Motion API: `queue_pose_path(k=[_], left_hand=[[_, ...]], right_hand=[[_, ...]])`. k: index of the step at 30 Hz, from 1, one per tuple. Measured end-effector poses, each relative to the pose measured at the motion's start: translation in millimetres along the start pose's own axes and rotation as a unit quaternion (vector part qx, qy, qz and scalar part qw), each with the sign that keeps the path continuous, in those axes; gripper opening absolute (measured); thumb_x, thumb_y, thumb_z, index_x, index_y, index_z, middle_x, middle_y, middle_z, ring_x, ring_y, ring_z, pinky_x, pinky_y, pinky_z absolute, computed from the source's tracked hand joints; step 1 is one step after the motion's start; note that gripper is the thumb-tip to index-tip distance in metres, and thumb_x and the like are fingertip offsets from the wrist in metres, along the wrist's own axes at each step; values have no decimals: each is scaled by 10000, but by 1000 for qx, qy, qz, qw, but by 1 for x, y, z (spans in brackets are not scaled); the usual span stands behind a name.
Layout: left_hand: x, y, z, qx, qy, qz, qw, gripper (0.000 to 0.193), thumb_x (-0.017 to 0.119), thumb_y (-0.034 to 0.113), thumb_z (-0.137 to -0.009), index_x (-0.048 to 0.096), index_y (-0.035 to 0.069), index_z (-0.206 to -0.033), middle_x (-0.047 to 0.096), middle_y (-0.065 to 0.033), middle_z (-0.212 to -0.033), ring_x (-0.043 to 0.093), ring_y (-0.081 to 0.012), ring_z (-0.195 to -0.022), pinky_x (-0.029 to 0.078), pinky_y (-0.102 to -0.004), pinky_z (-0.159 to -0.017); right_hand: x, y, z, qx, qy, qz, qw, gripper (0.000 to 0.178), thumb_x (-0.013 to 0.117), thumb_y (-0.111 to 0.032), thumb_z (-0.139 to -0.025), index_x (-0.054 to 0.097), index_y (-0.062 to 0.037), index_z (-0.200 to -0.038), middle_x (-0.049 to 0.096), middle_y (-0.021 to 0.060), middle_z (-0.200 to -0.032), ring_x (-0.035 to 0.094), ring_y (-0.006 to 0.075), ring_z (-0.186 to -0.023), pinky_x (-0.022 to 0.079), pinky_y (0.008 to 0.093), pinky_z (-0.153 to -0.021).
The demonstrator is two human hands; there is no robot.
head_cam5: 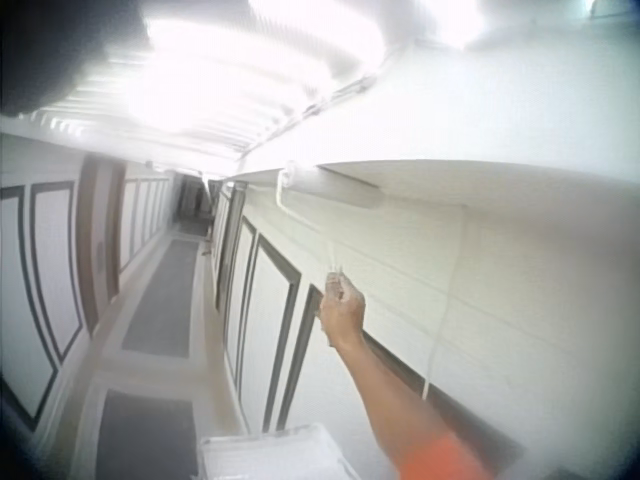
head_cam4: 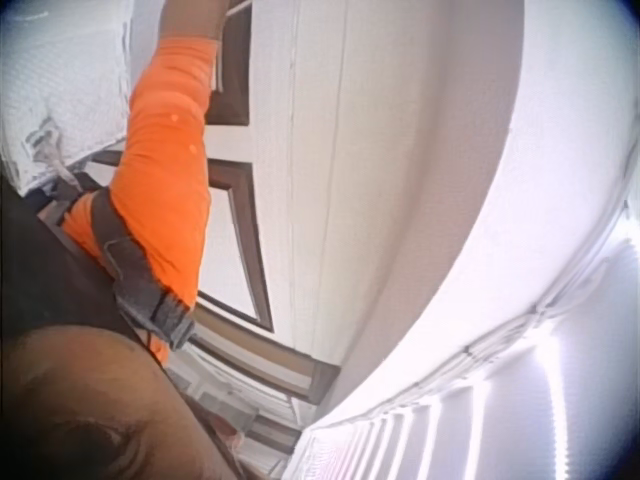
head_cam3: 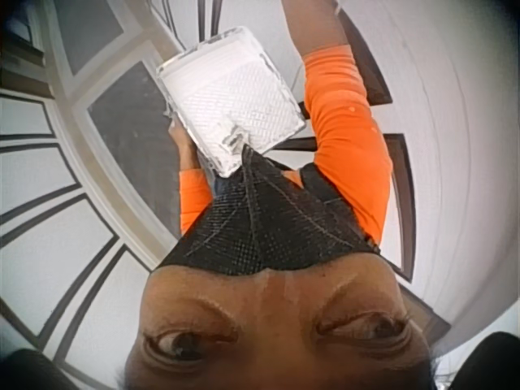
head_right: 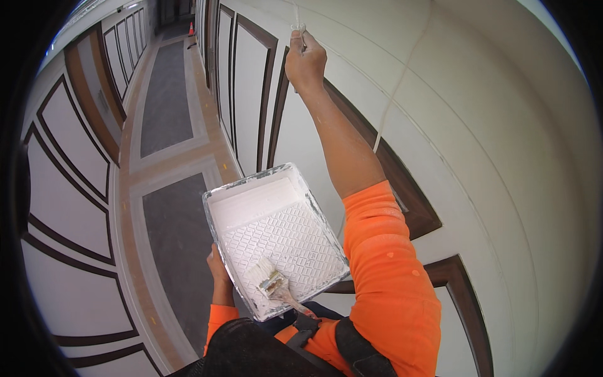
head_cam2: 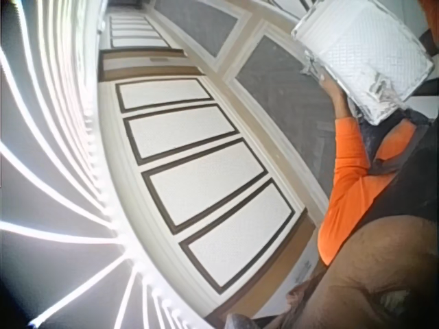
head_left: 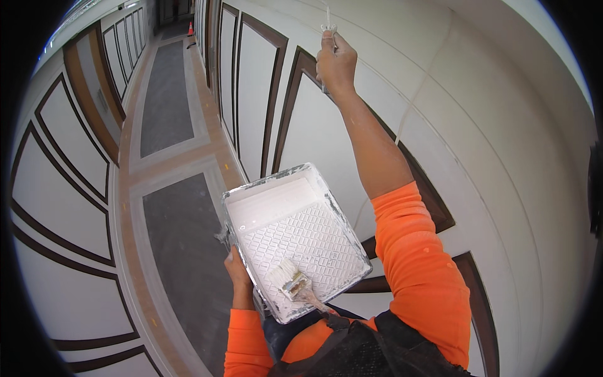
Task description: The person paints a white ceiling using a paint roller and a brush. They repeatedly load the brush from a paint tray and apply paint to the ceiling, then switch to the roller to cover larger areas.
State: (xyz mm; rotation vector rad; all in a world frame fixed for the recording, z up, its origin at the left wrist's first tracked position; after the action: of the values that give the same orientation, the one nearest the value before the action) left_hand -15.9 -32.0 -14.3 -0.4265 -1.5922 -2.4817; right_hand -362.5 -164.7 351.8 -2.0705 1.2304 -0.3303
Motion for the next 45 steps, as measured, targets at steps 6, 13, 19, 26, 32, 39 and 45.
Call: queue_pose_path(k=[6, 13, 19, 26, 32, 39, 45], left_hand=[[-4, -5, 1, -13, -5, 28, 999, 464, 463, 310, -1036, 651, -110, -1099, 688, -108, -964, 634, -171, -826, 506, -303, -742], [-5, -8, -3, 0, -12, 1, 1000, 559, 456, 423, -1024, 641, -104, -1065, 674, -116, -932, 640, -196, -790, 521, -343, -724], [-7, -4, -2, -10, -21, 17, 1000, 545, 473, 371, -1029, 619, -129, -1190, 686, -143, -1051, 652, -201, -898, 519, -326, -784], [0, -5, -6, -7, -7, -27, 1000, 558, 482, 386, -1032, 662, -136, -1110, 704, -129, -987, 649, -185, -864, 512, -323, -776], [-11, -11, -3, -10, 6, -13, 1000, 535, 532, 376, -1000, 659, -129, -1125, 692, -111, -1019, 628, -172, -892, 494, -317, -791], [-6, -5, -2, -18, 2, 9, 1000, 608, 517, 423, -986, 624, -143, -1181, 674, -150, -1095, 631, -200, -951, 492, -330, -819], [0, 4, 2, -22, -16, 7, 1000, 662, 508, 454, -981, 607, -163, -1200, 674, -168, -1096, 644, -223, -956, 496, -333, -827]], right_hand=[[-38, -9, 58, -10, 42, -101, 994, 370, 480, -309, -1071, 591, 11, -922, 486, -5, -625, 446, 87, -553, 386, 278, -515], [-56, -3, 51, -23, -7, -87, 996, 392, 476, -382, -1064, 559, -18, -945, 457, -13, -596, 433, 67, -464, 374, 257, -427], [-38, -14, 32, -15, -78, -9, 997, 358, 519, -378, -1051, 617, -48, -951, 477, -28, -590, 436, 62, -443, 376, 253, -397], [-100, -50, 148, 54, -174, 68, 981, 356, 589, -323, -1023, 681, -4, -1151, 499, -23, -649, 430, 69, -601, 390, 263, -546], [-171, -100, 262, 166, -328, 135, 920, 413, 563, -309, -1037, 639, 45, -1237, 538, 4, -700, 481, 70, -665, 416, 256, -603], [-219, -138, 364, 393, -400, 98, 822, 404, 510, -209, -1044, 552, 74, -1329, 526, 4, -704, 469, 70, -669, 424, 261, -617], [-218, -121, 423, 417, -386, 92, 818, 433, 500, -116, -1012, 483, 116, -1377, 541, 16, -754, 462, 70, -655, 417, 246, -607]])
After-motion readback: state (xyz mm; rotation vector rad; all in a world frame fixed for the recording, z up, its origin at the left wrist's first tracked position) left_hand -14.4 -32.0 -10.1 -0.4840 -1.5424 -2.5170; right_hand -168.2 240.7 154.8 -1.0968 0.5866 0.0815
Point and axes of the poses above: each hand's wrist, its own z-axis away from the middle knuckle, its own x-axis out of the palm, y = z × x, the point moved 2 cm from there along -z, towards the middle knuckle
